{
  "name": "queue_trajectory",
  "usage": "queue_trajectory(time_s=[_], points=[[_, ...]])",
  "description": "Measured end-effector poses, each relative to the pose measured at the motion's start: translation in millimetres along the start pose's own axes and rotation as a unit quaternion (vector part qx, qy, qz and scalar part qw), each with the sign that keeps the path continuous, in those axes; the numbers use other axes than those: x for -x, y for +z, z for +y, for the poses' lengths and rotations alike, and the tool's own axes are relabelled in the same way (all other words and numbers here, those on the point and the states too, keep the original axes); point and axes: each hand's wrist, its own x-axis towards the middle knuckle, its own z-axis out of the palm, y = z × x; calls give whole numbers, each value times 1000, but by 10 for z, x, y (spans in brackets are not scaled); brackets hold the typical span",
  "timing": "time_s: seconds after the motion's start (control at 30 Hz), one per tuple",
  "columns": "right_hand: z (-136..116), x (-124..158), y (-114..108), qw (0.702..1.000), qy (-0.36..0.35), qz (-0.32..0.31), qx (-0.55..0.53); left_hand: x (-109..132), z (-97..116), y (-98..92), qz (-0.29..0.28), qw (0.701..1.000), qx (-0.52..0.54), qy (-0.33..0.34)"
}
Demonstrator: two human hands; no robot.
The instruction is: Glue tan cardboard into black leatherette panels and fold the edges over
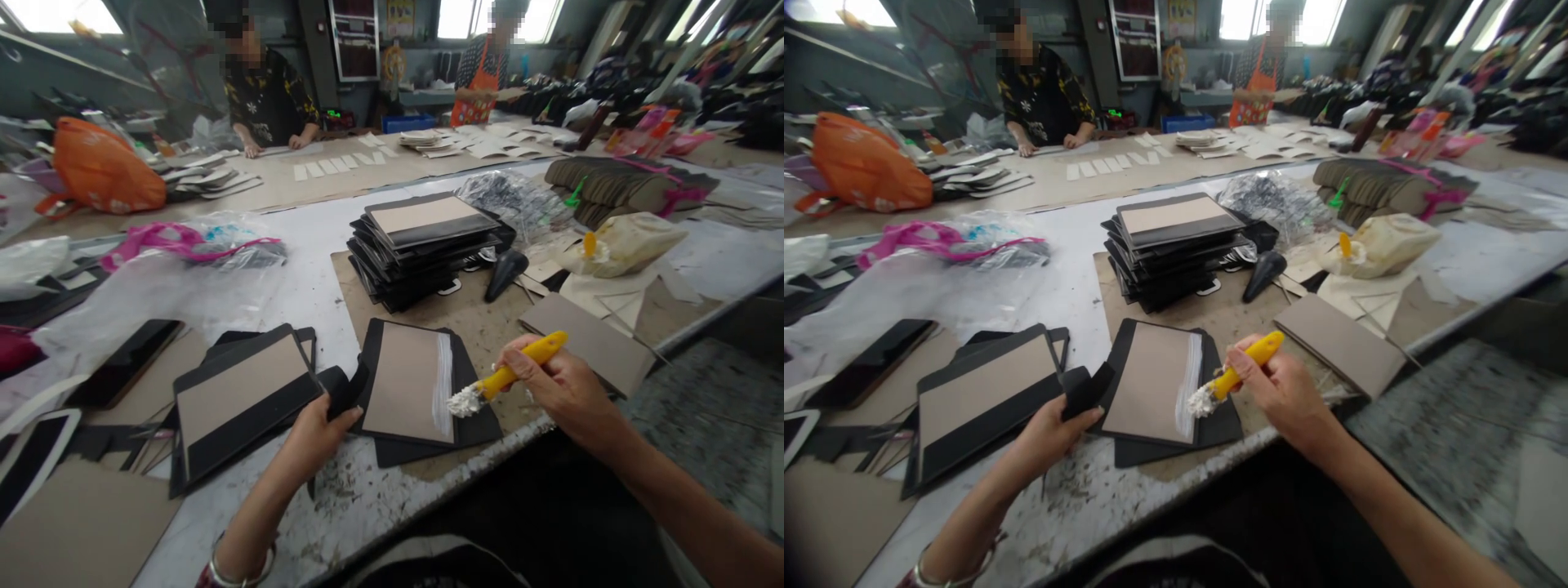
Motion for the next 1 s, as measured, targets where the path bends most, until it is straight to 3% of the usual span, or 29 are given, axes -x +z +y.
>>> queue_trajectory(time_s=[0.13, 0.4, 0.57, 0.77, 0.93, 1.0], points=[[13, 64, -68, 999, 20, 18, -24, 77, -8, -63, -81, 996, 9, -19], [90, 110, 287, 992, 58, -75, -79, 131, -56, 34, -57, 997, 19, -48], [48, -15, 254, 999, 38, 10, 2, 114, -94, 36, -52, 998, 12, -36], [36, 2, 278, 994, 35, -102, -5, 120, -136, 63, -42, 998, 22, -46], [102, -145, 262, 996, -1, 36, 76, 90, -175, 63, -23, 997, 51, -50], [23, -164, 176, 994, -20, 62, 85, 109, -162, 18, 14, 997, 75, -24]])
